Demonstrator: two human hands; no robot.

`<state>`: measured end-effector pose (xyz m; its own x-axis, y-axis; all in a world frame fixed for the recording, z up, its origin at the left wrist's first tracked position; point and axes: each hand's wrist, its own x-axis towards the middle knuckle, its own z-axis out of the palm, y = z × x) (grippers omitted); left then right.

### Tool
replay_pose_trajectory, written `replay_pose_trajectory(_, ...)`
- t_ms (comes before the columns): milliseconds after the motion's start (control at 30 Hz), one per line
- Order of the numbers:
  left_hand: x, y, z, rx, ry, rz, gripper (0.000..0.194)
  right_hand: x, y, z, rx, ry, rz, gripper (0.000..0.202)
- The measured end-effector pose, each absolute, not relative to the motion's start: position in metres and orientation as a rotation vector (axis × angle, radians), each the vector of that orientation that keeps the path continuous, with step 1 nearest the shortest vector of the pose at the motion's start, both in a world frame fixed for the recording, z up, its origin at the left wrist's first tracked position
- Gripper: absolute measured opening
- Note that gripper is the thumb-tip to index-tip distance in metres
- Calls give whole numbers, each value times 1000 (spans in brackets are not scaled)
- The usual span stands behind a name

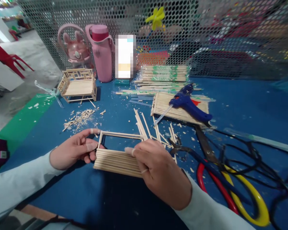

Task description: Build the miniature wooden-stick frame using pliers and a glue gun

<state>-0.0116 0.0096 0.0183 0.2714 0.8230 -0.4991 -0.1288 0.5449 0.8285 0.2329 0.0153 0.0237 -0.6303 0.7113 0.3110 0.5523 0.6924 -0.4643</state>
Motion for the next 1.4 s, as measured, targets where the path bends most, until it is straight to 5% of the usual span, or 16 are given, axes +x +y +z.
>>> replay_pose_trajectory(567, -7, 5, 19, 793, 1217, 725, 64, 235, 14, 19, -910, -2540, 376, 41)
replay_pose_trajectory(933, -7, 2, 18, 849, 1240, 746, 69, 276, 5, 25, -1131, -2353, 242, 16)
replay_pose_trajectory(1400, -1, 0, 22, 854, 1273, 756, 72, 264, 0, 17, -1245, -2207, 377, 18)
